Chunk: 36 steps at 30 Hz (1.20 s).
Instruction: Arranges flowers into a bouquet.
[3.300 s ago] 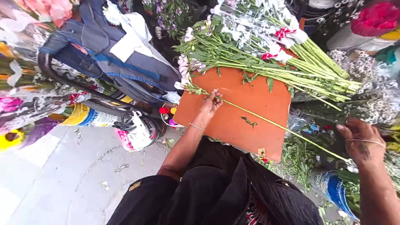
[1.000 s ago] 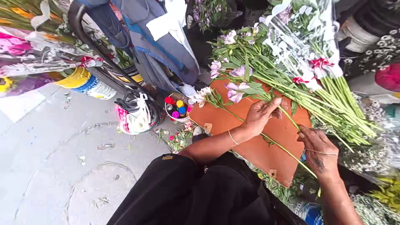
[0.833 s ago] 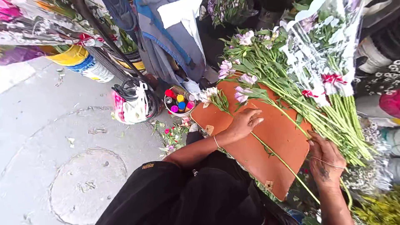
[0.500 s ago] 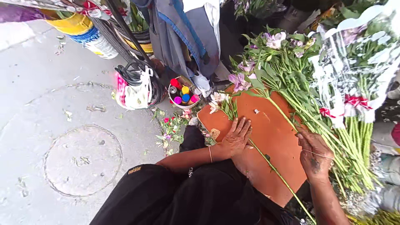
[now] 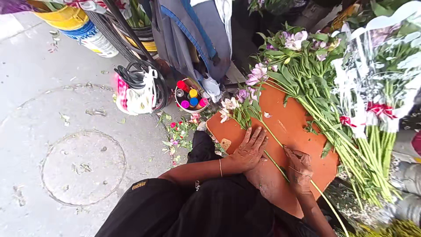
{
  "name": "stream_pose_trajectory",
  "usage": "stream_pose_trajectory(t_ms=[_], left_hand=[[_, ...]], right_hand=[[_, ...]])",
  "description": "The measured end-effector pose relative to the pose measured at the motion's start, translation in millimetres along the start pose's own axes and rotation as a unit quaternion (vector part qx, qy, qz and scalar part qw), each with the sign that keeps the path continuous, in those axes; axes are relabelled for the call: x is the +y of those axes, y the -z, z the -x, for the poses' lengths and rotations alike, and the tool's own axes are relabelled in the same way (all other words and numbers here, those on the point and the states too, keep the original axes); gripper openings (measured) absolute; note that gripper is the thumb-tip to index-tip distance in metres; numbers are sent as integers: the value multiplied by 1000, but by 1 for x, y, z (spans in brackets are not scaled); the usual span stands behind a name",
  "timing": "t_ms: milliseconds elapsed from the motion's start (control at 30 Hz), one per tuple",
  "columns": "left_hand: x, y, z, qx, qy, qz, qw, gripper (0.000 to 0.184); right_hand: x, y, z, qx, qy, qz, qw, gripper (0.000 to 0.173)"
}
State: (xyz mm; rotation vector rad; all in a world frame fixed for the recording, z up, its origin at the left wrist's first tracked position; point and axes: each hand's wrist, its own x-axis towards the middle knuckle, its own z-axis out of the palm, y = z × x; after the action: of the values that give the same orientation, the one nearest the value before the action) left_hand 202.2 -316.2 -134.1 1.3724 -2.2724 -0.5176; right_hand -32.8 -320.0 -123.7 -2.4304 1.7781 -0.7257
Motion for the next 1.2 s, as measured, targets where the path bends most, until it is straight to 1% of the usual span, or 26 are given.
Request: stream_pose_trajectory(t_ms=[100, 267, 333, 400, 500, 533, 600, 667, 733, 800, 900, 933, 1000, 1067, 1100, 1133, 1167, 1200], left_hand=[[4, 2, -4, -3, -1, -5, 1000, 73], [4, 9, -3, 15, 1, -51, 999, 72], [3, 13, -1, 16, 5, -49, 999, 72], [3, 15, 0, 20, -3, -42, 999, 72], [5, 16, 1, 32, -30, -13, 999, 66], [6, 18, 1, 27, -41, 0, 999, 64], [9, 21, 1, 23, -61, 40, 997, 60], [7, 25, 3, 27, -87, 73, 993, 54], [3, 28, 6, 47, -110, 98, 988, 48], [-3, 34, 8, 71, -121, 121, 983, 41], [-8, 42, 11, 95, -108, 143, 979, 35], [-8, 45, 9, 107, -98, 155, 977, 34], [-3, 56, -1, 123, -71, 212, 967, 35], [3, 73, -21, 144, -55, 320, 935, 41], [6, 83, -33, 151, -53, 394, 905, 46], [10, 94, -46, 160, -57, 474, 864, 49], [16, 105, -57, 173, -61, 550, 815, 47], [25, 116, -67, 189, -59, 617, 762, 40]], right_hand=[[2, 3, -10, -29, 21, -9, 999, 22], [1, 17, -21, -102, 20, -50, 993, 25], [9, 24, -30, -108, 22, -61, 992, 29], [21, 34, -56, -72, 15, -46, 996, 33], [47, 46, -114, -13, -29, 11, 999, 33], [58, 44, -133, -17, -44, 31, 998, 35], [79, 30, -160, -61, -49, 62, 995, 40], [89, 14, -170, -85, -44, 77, 992, 36], [89, 12, -171, -59, -33, 82, 994, 28], [83, 25, -168, 15, -21, 99, 995, 28], [69, 59, -166, 134, -8, 123, 983, 29], [62, 73, -167, 163, 12, 132, 978, 28], [47, 101, -168, 203, 83, 146, 965, 27], [19, 124, -165, 211, 152, 149, 954, 28], [0, 132, -160, 202, 174, 143, 953, 28], [-20, 138, -153, 191, 190, 136, 954, 26], [-39, 140, -142, 178, 201, 128, 955, 24], [-55, 139, -130, 169, 208, 124, 955, 22]])
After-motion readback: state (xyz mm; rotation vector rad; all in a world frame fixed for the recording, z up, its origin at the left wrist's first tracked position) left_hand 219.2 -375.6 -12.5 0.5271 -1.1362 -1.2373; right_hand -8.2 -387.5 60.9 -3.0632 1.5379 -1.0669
